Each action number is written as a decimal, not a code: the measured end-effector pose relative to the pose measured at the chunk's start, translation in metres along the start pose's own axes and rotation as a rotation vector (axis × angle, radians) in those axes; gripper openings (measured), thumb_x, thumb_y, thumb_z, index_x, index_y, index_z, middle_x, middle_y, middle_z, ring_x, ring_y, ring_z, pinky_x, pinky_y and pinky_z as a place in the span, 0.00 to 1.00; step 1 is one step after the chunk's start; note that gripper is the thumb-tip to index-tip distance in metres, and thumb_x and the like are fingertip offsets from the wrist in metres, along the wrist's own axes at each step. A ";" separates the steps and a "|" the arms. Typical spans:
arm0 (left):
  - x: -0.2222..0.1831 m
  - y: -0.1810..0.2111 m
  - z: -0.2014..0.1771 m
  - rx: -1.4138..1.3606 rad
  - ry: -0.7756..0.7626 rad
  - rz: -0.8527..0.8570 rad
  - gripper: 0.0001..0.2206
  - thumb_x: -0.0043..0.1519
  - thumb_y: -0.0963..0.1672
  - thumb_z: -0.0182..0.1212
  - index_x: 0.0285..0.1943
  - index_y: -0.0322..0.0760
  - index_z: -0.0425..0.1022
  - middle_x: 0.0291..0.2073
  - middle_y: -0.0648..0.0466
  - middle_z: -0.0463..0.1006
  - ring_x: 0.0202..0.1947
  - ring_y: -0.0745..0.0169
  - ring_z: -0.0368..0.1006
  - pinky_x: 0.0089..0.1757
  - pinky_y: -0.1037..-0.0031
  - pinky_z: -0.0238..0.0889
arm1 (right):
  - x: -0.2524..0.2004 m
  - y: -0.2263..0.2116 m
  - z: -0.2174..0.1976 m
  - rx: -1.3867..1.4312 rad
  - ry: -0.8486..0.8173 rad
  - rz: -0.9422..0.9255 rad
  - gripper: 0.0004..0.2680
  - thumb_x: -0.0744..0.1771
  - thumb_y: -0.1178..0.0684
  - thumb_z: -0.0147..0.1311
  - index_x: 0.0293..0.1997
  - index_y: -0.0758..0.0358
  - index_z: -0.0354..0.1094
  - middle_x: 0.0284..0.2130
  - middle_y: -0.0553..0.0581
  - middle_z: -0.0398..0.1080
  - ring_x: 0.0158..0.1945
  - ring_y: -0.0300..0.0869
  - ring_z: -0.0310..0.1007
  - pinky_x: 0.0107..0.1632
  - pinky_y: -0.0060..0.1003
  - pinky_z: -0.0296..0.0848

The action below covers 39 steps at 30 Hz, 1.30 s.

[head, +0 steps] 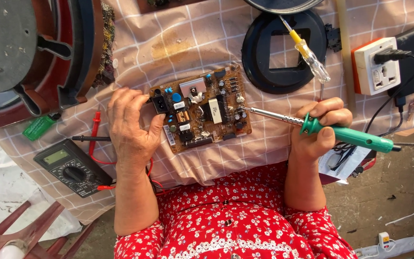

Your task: Testing a circuit board with a multimeter and then using a soldering iron to perform repairs.

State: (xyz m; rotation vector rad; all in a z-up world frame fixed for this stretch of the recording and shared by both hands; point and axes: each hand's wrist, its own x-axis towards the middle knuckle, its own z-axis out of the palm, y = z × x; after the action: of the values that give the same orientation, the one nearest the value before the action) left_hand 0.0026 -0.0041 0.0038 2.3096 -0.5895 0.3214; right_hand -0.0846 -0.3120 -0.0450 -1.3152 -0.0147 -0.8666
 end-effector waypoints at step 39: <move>-0.004 -0.001 -0.004 0.108 -0.066 -0.101 0.14 0.58 0.45 0.50 0.48 0.29 0.63 0.43 0.43 0.65 0.48 0.44 0.59 0.52 0.59 0.52 | 0.002 -0.024 0.035 -0.078 0.068 0.111 0.12 0.64 0.43 0.44 0.31 0.57 0.46 0.28 0.54 0.50 0.21 0.39 0.50 0.26 0.27 0.58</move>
State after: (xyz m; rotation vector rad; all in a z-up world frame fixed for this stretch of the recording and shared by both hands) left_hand -0.0007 0.0007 0.0049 2.4525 -0.4959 0.2354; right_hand -0.0809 -0.2833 -0.0135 -1.3456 0.1456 -0.8239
